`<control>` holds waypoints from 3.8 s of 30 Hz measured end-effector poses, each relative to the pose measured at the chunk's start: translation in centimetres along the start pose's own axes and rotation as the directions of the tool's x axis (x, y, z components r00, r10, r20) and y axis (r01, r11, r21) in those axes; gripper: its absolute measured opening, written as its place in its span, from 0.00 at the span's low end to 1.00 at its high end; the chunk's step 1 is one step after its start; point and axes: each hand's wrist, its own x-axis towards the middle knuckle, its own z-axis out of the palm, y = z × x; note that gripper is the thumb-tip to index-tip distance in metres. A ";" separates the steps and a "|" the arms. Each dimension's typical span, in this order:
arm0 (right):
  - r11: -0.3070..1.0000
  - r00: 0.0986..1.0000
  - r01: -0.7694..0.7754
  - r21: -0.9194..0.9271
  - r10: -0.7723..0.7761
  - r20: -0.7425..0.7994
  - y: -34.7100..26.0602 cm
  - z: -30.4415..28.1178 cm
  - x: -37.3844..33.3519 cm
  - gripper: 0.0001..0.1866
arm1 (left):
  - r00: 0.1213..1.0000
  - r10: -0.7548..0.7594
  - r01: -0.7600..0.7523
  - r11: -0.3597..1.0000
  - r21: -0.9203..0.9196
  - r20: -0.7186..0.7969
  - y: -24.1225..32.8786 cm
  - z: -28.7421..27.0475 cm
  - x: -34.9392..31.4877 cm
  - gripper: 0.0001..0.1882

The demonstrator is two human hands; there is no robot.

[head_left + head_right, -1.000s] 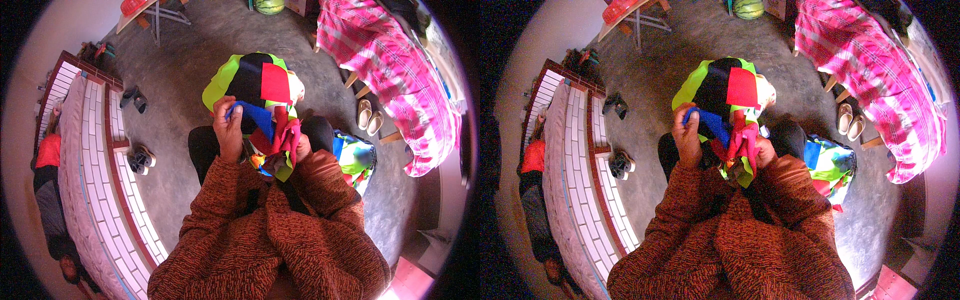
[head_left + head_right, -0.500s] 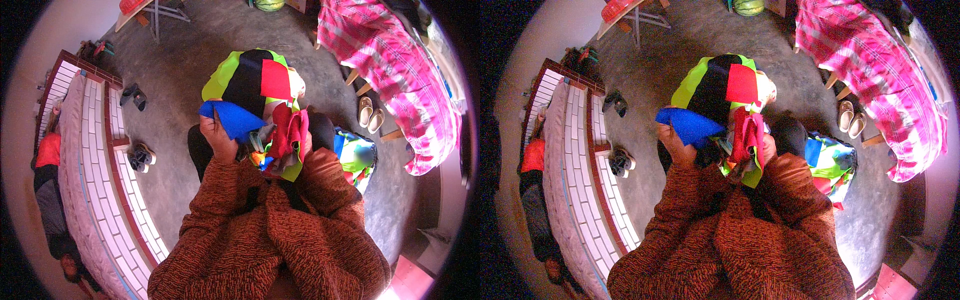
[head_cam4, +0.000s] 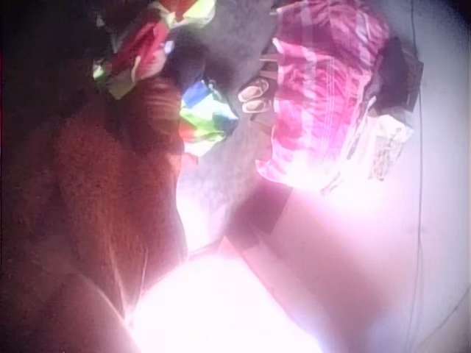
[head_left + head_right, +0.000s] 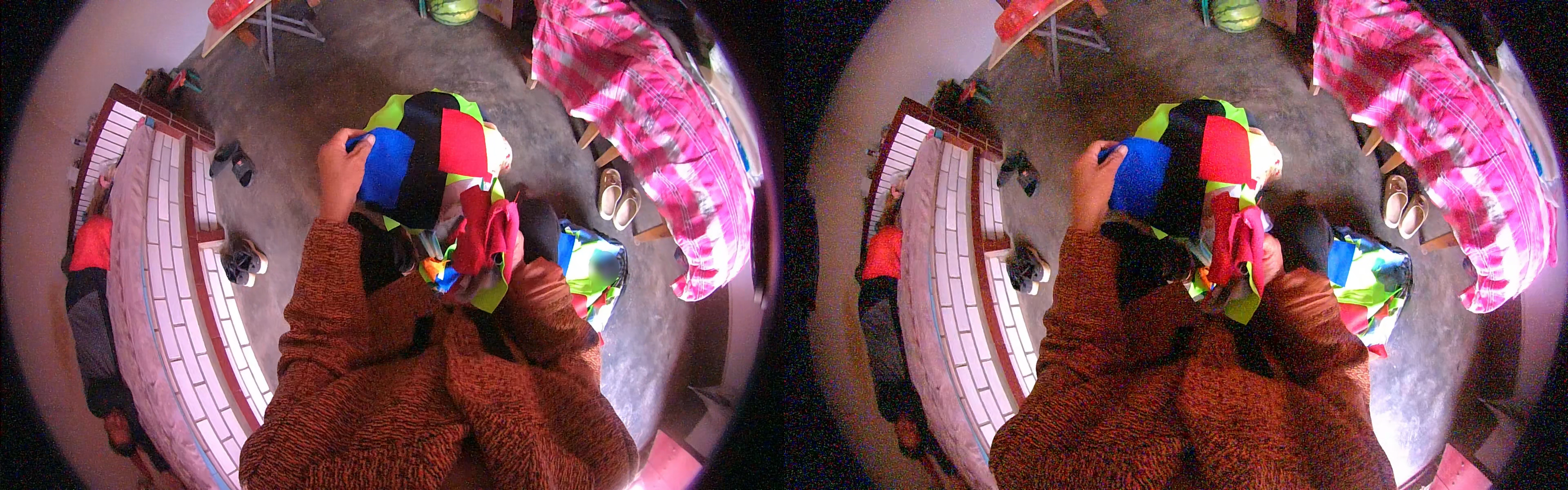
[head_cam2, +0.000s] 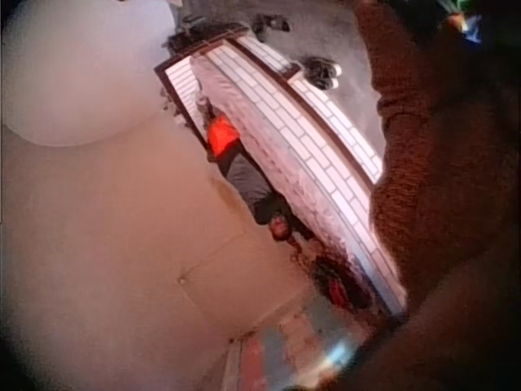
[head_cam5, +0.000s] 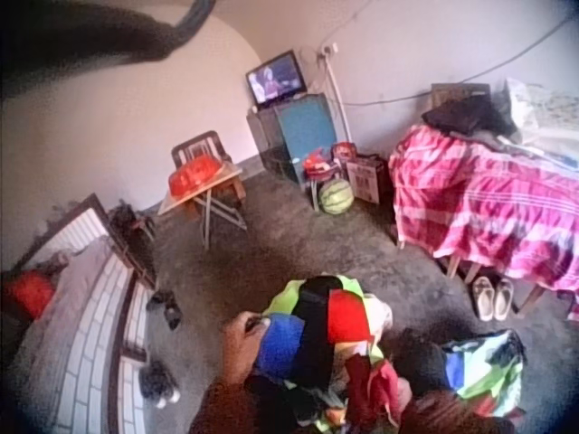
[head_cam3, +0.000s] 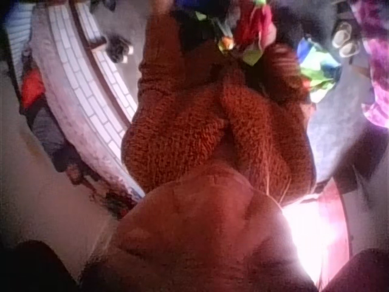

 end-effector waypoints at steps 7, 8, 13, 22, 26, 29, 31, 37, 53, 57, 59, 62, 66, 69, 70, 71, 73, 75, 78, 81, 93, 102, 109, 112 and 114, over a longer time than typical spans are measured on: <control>0.953 0.970 -0.237 0.191 0.243 -0.008 -1.3 0.3 -0.1 0.19 | 0.968 -0.220 0.251 0.786 -0.565 0.125 1.6 3.1 5.7 0.13; 0.950 0.970 -0.223 0.221 0.238 -0.045 -1.4 0.2 -0.1 0.18 | 0.948 -0.285 0.306 0.708 -0.637 0.140 2.4 3.3 6.3 0.13; 0.989 0.979 -0.148 0.001 0.146 0.140 -1.2 -2.5 0.4 0.19 | 0.955 -0.293 0.217 0.780 -0.587 -0.036 -6.4 5.5 10.5 0.13; 0.982 0.989 -0.137 0.128 0.144 -0.041 0.2 -1.5 0.2 0.38 | 0.934 -0.180 0.219 0.971 0.096 -0.310 -16.2 4.8 9.2 0.23; 0.998 0.974 -0.056 0.003 0.055 -0.218 0.6 -5.7 -0.5 0.38 | 0.936 0.328 -0.227 0.842 0.489 -0.130 -8.6 5.3 7.2 0.22; 0.998 0.977 -0.012 -0.066 -0.002 -0.214 1.2 -6.9 -0.9 0.31 | 0.880 0.464 -0.458 0.770 0.443 0.103 -7.3 7.0 5.1 0.21; 0.994 0.980 0.016 -0.105 -0.036 -0.197 1.3 -6.8 -1.0 0.25 | 0.867 0.399 -0.497 0.670 0.551 0.297 -8.5 8.7 3.6 0.24; 0.981 0.973 0.071 -0.179 -0.108 -0.203 0.3 -4.3 -0.2 0.20 | 0.901 0.182 -0.390 0.734 0.555 0.393 -9.5 9.3 4.1 0.26; 0.963 0.945 0.104 -0.249 -0.174 -0.278 -0.8 0.9 0.1 0.21 | 0.716 0.105 0.325 0.824 -0.463 0.690 3.6 7.5 -8.9 0.21; 0.953 0.938 0.103 -0.285 -0.188 -0.291 -0.5 0.9 0.1 0.22 | 0.740 0.072 0.383 0.772 -0.507 0.669 4.1 7.9 -9.6 0.21; 0.945 0.932 0.102 -0.310 -0.200 -0.302 -0.4 1.0 0.0 0.22 | 0.783 0.020 0.390 0.763 -0.515 0.622 4.9 7.5 -9.6 0.19; 0.924 0.912 0.097 -0.369 -0.231 -0.340 0.0 1.0 0.0 0.22 | 0.854 -0.019 0.410 0.639 -0.650 0.520 4.3 7.1 -9.3 0.12; 0.897 0.932 0.157 -0.413 -0.273 -0.239 0.2 0.3 -0.2 0.23 | 0.896 -0.012 0.416 0.370 -0.831 0.443 4.1 5.7 -8.8 0.08; 0.995 0.969 0.079 0.057 -0.063 -0.237 0.2 0.4 1.1 0.24 | 0.909 0.043 0.370 0.373 -0.851 0.414 3.0 4.5 -8.1 0.12; 0.991 0.967 0.121 0.054 -0.105 -0.232 0.2 0.8 1.0 0.24 | 0.926 0.055 0.330 0.365 -0.870 0.374 2.7 4.3 -8.1 0.12; 0.986 0.964 0.156 0.054 -0.140 -0.227 0.0 2.9 1.2 0.24 | 0.942 0.062 0.287 0.359 -0.888 0.329 2.4 4.0 -8.0 0.11; 0.983 0.955 0.175 -0.051 -0.182 -0.233 0.0 3.3 1.4 0.26 | 0.947 0.067 0.264 0.401 -0.877 0.315 1.8 3.4 -7.8 0.10; 0.958 0.945 0.123 -0.260 -0.193 -0.263 -0.1 2.9 1.8 0.28 | 0.967 -0.019 0.241 0.396 -0.886 0.255 2.2 3.3 -7.7 0.07; 0.989 0.934 0.133 -0.061 -0.146 -0.325 -0.2 3.9 1.9 0.28 | 0.984 0.023 0.153 0.406 -0.901 0.178 2.4 2.6 -7.6 0.08; 0.986 0.915 0.149 -0.071 -0.164 -0.369 -0.2 4.9 1.9 0.27 | 0.989 0.075 0.099 0.289 -0.952 0.126 1.1 1.9 -7.3 0.12; 0.969 0.934 0.220 -0.115 -0.243 -0.263 -0.5 3.5 1.6 0.26 | 0.870 0.464 0.296 -0.227 -0.928 0.164 0.7 -0.2 -6.6 0.19; 0.958 0.974 0.208 -0.198 -0.221 -0.046 -0.8 2.7 0.7 0.25 | 0.743 0.039 0.324 0.853 -0.410 0.668 2.8 4.3 -9.4 0.18; 0.992 0.977 0.083 -0.099 -0.101 -0.188 -0.5 0.7 0.6 0.24 | 0.686 0.156 0.284 0.842 -0.459 0.711 2.4 6.6 -10.1 0.22; 0.994 0.981 0.083 -0.067 -0.093 -0.172 -0.4 2.8 0.9 0.28 | 0.743 0.088 0.327 0.818 -0.474 0.664 2.2 6.5 -10.4 0.18; 0.998 0.989 0.065 0.021 -0.061 -0.133 -0.4 3.2 1.1 0.29 | 0.759 0.108 0.217 0.888 -0.405 0.643 1.9 6.2 -10.2 0.15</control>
